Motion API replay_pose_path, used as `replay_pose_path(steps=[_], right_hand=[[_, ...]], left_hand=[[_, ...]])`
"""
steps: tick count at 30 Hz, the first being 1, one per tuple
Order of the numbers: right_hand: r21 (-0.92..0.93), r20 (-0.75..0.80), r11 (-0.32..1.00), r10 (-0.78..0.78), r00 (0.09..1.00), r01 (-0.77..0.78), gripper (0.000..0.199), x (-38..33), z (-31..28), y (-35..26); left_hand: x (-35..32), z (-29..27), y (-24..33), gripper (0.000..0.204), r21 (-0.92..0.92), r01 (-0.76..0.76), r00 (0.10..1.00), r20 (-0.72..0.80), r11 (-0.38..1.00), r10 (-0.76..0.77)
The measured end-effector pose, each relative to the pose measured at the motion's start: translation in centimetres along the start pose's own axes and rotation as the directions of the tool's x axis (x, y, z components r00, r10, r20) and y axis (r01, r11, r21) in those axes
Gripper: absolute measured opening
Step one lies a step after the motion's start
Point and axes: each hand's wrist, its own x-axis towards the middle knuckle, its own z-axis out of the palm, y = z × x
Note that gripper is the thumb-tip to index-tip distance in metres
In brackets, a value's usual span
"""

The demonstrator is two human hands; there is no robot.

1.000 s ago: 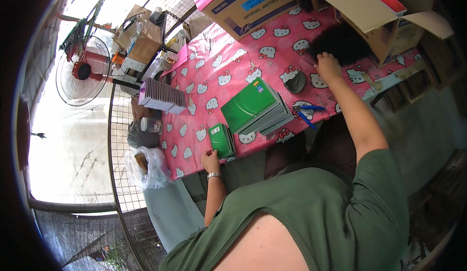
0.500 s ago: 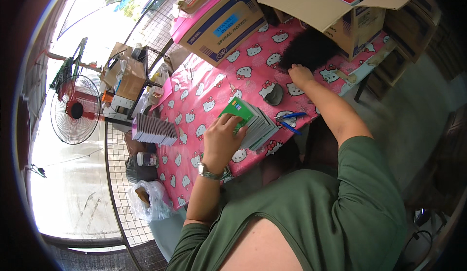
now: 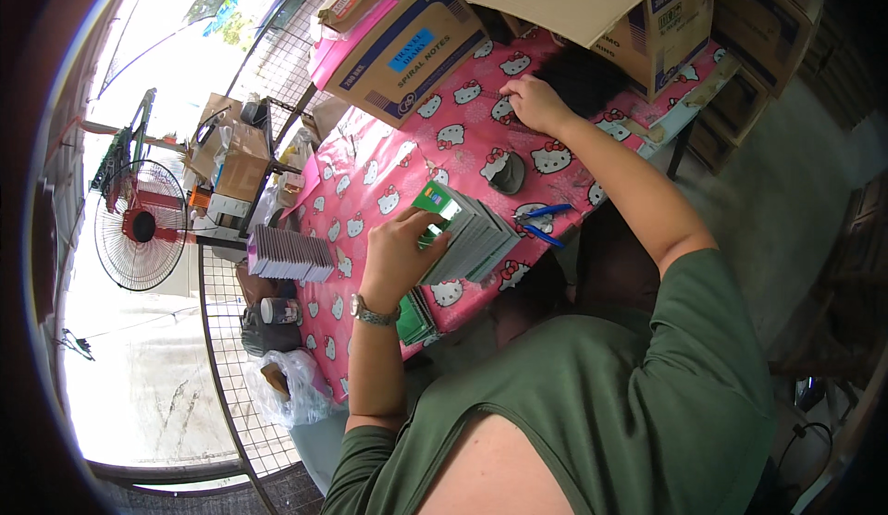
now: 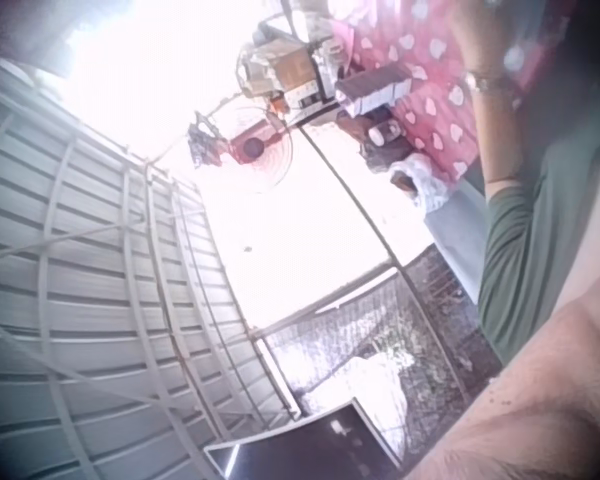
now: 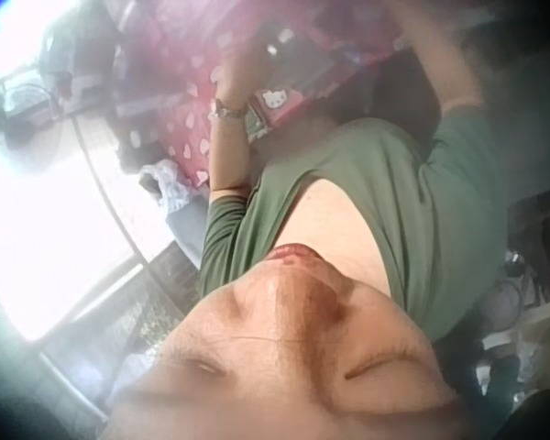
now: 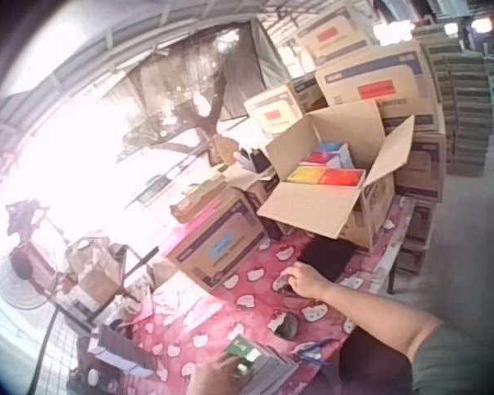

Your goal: The person assembles notebooks by hand on a table, inserting wire coils into the punched edges of small green books.

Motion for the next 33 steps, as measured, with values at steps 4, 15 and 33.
replay_pose_path(steps=[4,15,33], right_hand=[[0.45,0.268,0.788,0.33,0.905,-0.421,0.027,-2.1,-2.4,-5.5],[0.404,0.263,0.914,-0.16,0.951,0.042,0.023,-5.6,-3.7,-15.6],[0.298,0.172,0.875,-0.444,0.88,0.383,0.019,-3.6,-3.9,-17.6]], left_hand=[[-0.1,-0.8,-0.8,0.021,-0.113,0.016,1.0,0.025,0.994,-0.014],[0.2,-2.3,-0.8,0.021,0.121,0.034,0.971,-0.239,0.992,-0.005],[-0.1,0.3,-0.8,0.017,0.082,0.01,0.922,-0.387,0.997,0.023]])
